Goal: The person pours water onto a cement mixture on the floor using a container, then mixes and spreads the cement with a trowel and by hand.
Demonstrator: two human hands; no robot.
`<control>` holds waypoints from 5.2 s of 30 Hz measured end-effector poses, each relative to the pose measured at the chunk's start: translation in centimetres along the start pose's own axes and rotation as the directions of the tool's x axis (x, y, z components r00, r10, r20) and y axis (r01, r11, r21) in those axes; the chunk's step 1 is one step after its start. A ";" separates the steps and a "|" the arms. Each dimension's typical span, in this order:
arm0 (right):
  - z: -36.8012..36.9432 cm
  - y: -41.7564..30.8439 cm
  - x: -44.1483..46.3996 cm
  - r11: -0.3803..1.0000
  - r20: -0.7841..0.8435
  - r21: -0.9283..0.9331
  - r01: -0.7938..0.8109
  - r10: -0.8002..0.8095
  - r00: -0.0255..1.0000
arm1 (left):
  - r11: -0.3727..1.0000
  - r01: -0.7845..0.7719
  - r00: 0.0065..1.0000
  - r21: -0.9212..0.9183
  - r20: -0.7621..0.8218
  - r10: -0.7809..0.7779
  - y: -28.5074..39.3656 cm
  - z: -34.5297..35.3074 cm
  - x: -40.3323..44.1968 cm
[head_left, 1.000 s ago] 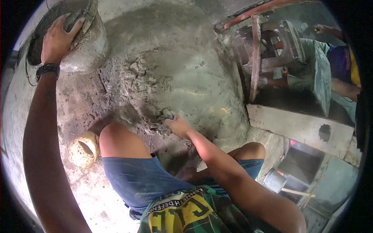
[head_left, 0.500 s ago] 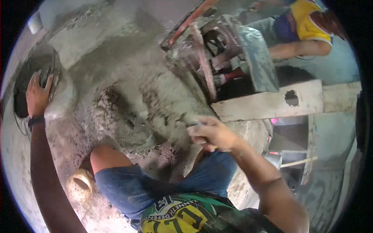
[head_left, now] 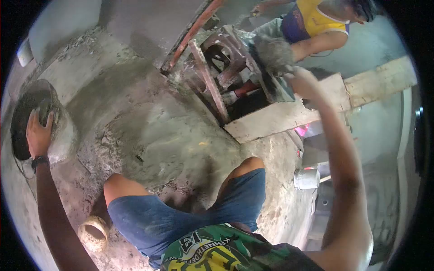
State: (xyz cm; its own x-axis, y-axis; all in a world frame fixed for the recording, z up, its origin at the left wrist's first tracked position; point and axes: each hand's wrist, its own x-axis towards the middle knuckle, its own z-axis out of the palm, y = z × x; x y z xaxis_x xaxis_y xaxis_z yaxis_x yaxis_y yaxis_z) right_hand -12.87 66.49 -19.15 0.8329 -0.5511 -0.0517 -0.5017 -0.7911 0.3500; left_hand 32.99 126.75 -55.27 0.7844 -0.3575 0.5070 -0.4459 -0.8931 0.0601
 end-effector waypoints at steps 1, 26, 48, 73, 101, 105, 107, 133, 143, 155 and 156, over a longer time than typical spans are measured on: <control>2.0 -0.3 0.6 0.977 -0.041 -0.197 -0.077 0.070 0.997 | 1.000 0.009 1.000 0.002 0.014 -0.009 0.1 -0.2 0.0; 9.8 -21.4 -14.1 0.198 0.487 0.854 -0.480 0.016 0.873 | 0.998 0.062 0.996 0.016 0.065 -0.063 1.1 -0.8 0.3; 24.8 -26.2 -12.2 0.457 0.452 0.819 -0.348 -0.139 0.881 | 0.996 0.081 0.992 0.030 0.091 -0.083 0.9 -0.8 0.2; 31.4 -27.0 -10.8 -0.033 0.557 0.813 -0.581 -0.244 0.794 | 0.999 0.015 0.993 0.028 0.119 -0.019 -0.8 0.8 0.2; 57.4 -22.3 8.5 0.476 0.513 0.434 -0.765 0.567 0.645 | 0.976 0.068 0.994 0.206 0.066 -0.083 -1.4 2.5 0.5; 56.1 -24.4 6.2 0.712 0.370 0.414 -0.567 0.437 0.820 | 0.971 0.004 0.994 0.239 0.105 -0.030 -1.8 2.5 0.6; 56.3 -27.1 4.5 0.712 0.391 0.452 -0.537 0.383 0.837 | 0.958 -0.088 0.990 0.273 0.133 0.053 -1.8 2.4 0.5; 44.7 -46.6 21.5 0.804 0.214 0.521 0.285 -0.446 0.869 | 0.975 -0.008 0.996 0.223 0.086 -0.012 -2.7 3.1 0.3; 41.7 -41.7 4.3 0.720 0.297 0.584 0.376 -0.620 0.726 | 0.991 0.073 0.993 0.109 0.084 -0.082 0.2 0.9 0.4; 37.0 -38.3 11.2 0.816 0.128 0.503 0.285 -0.397 0.909 | 0.997 0.046 0.998 0.065 0.040 -0.049 0.4 1.0 0.0; 36.8 -40.7 13.9 0.808 0.213 0.551 0.209 -0.378 0.901 | 0.997 0.044 0.999 0.065 0.019 -0.046 0.1 1.2 -0.2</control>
State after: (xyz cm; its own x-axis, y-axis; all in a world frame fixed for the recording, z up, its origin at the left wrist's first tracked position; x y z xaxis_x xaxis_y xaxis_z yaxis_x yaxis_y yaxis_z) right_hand 10.54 81.22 -68.55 0.8904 -0.2537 -0.3779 -0.3601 -0.9005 -0.2439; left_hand 33.34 126.44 -56.35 0.8119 -0.3213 0.4874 -0.3818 -0.9239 0.0270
